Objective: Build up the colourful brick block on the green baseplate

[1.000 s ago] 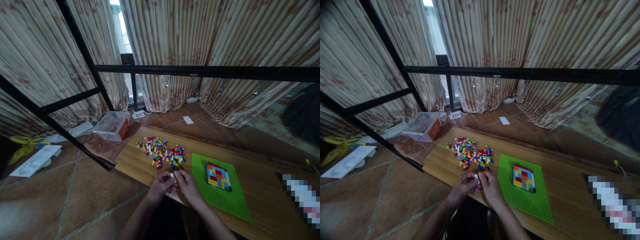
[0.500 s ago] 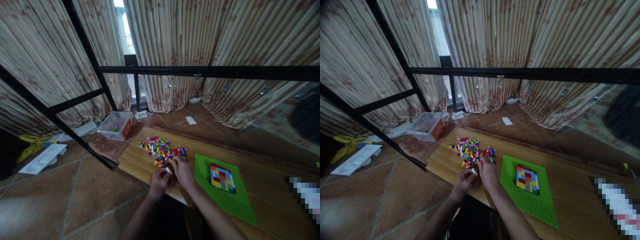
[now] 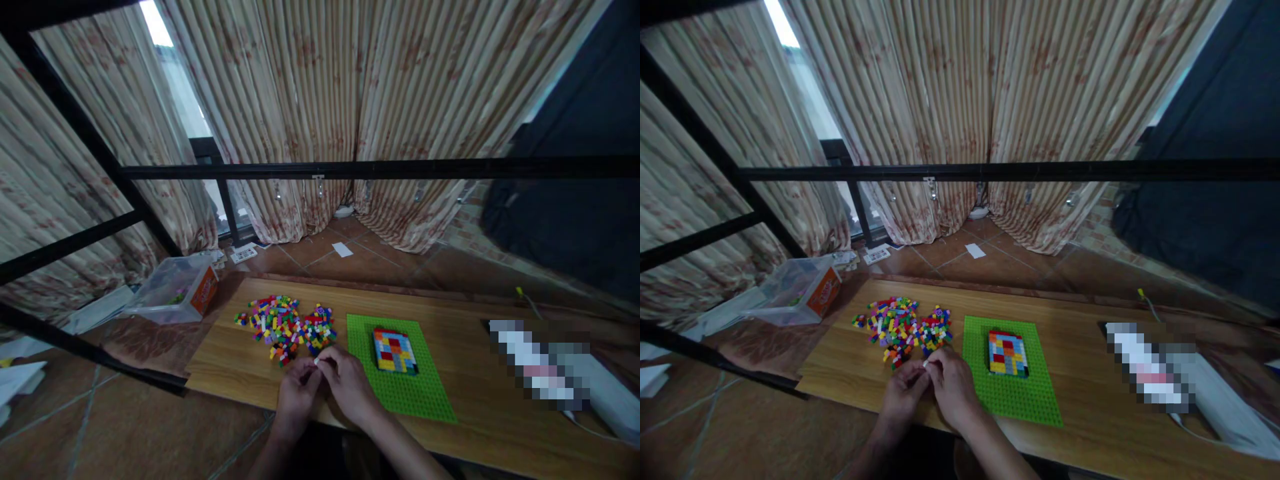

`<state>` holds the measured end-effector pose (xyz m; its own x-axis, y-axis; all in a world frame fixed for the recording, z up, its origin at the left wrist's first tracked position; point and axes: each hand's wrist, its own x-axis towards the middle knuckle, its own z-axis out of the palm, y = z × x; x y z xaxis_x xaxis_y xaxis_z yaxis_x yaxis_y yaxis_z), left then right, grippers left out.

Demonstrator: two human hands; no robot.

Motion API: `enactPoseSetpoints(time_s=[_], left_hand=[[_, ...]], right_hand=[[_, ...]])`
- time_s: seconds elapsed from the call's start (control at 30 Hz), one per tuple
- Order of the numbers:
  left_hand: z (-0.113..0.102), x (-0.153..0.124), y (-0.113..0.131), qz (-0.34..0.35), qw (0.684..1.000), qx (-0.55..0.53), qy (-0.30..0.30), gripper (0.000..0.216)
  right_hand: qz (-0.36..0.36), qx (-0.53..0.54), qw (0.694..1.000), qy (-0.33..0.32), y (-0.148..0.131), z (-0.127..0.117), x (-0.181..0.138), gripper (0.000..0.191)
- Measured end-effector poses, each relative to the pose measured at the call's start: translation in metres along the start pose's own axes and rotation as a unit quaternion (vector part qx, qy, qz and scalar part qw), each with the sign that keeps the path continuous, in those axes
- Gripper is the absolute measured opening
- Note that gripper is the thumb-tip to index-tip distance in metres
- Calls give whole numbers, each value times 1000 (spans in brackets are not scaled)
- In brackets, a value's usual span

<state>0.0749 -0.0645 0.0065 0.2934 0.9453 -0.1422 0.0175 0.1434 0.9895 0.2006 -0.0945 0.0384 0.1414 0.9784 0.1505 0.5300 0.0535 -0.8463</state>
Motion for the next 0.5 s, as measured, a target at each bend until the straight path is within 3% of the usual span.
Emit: enactPoseSetpoints(time_s=[0.1, 0.23, 0.3, 0.37, 0.5], left_hand=[[-1, 2, -6, 7, 999, 44, 24, 30], [-4, 4, -14, 25, 996, 79, 44, 31], [-2, 5, -15, 40, 994, 94, 45, 29], [0, 5, -14, 48, 992, 107, 42, 29], [3, 5, -12, 46, 989, 131, 47, 29]], right_hand=[[9, -17, 999, 44, 18, -42, -3, 21], [64, -84, 985, 139, 66, -119, 2, 25], [78, -133, 977, 150, 88, -146, 7, 26], [62, -154, 980, 113, 104, -158, 14, 25], [20, -180, 983, 32, 116, -156, 26, 26]])
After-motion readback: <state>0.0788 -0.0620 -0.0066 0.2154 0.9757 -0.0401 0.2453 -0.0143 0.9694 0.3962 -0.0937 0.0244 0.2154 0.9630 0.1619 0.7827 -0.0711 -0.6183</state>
